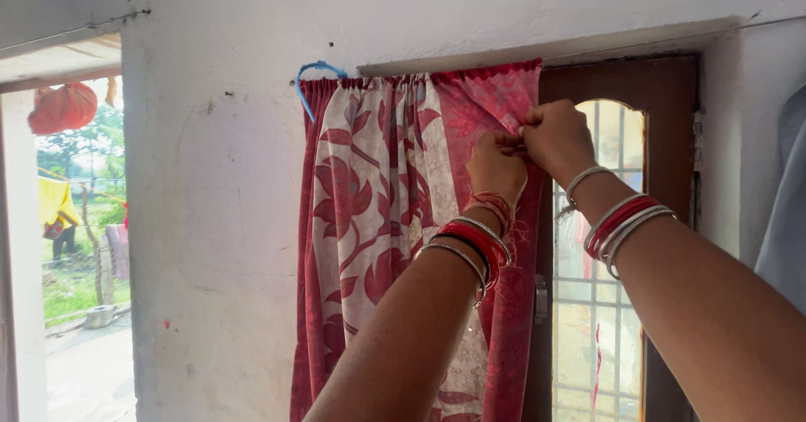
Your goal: The person closes a wooden window with metal grilles and secures it with a latch. Then they hang a red floral-patterned curtain over the window using a blue plastic hanger, adjusting the fabric to cover the window.
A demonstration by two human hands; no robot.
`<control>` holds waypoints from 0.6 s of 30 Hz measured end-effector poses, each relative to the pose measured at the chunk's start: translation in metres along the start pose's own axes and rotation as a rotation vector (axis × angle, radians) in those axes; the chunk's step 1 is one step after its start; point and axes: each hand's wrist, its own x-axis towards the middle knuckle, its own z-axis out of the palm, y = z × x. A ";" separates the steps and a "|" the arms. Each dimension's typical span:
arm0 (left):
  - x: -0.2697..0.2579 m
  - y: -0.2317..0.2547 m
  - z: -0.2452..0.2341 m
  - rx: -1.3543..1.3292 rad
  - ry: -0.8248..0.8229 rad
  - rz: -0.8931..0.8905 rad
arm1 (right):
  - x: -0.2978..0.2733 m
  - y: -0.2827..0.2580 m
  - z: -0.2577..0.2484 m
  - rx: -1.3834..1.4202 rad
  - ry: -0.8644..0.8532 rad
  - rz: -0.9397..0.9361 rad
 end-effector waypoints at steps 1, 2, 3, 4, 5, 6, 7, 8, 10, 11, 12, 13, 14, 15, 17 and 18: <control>0.002 0.000 0.002 0.010 0.010 0.012 | 0.003 0.004 0.000 -0.021 0.021 -0.030; 0.003 -0.001 0.005 0.020 0.019 0.024 | 0.005 0.008 0.000 -0.031 0.017 -0.035; 0.003 -0.003 0.008 0.031 0.027 0.031 | 0.005 0.014 0.001 -0.044 0.011 -0.035; 0.002 -0.004 0.011 0.011 0.021 0.030 | 0.007 0.020 0.000 -0.056 0.005 -0.036; 0.002 -0.005 0.014 -0.008 0.016 0.029 | 0.009 0.023 0.000 -0.048 0.004 -0.023; 0.002 -0.006 0.018 -0.028 0.011 0.029 | 0.012 0.027 -0.002 -0.040 0.003 -0.010; 0.001 -0.007 0.021 -0.017 0.002 0.025 | 0.013 0.030 -0.002 -0.030 -0.003 0.005; 0.000 -0.008 0.024 -0.005 -0.007 0.020 | 0.013 0.034 -0.004 -0.030 0.001 -0.007; -0.001 -0.008 0.029 0.018 -0.010 0.022 | 0.014 0.039 -0.007 -0.031 0.011 -0.030; -0.003 -0.008 0.032 0.028 -0.004 0.027 | 0.014 0.041 -0.008 -0.015 0.012 -0.009; -0.004 -0.008 0.036 0.038 0.002 0.032 | 0.014 0.044 -0.011 0.002 0.014 0.012; -0.005 -0.007 0.040 0.049 0.010 0.029 | 0.014 0.046 -0.013 0.018 0.020 0.033; -0.006 -0.005 0.045 0.060 0.017 0.026 | 0.014 0.049 -0.016 0.011 0.045 -0.004; -0.007 -0.004 0.049 0.071 0.026 0.024 | 0.014 0.051 -0.017 0.005 0.071 -0.043; -0.007 -0.002 0.056 0.064 0.013 0.031 | 0.015 0.056 -0.021 -0.004 0.110 -0.106; -0.007 -0.002 0.058 0.061 0.007 0.035 | 0.017 0.058 -0.022 -0.008 0.122 -0.130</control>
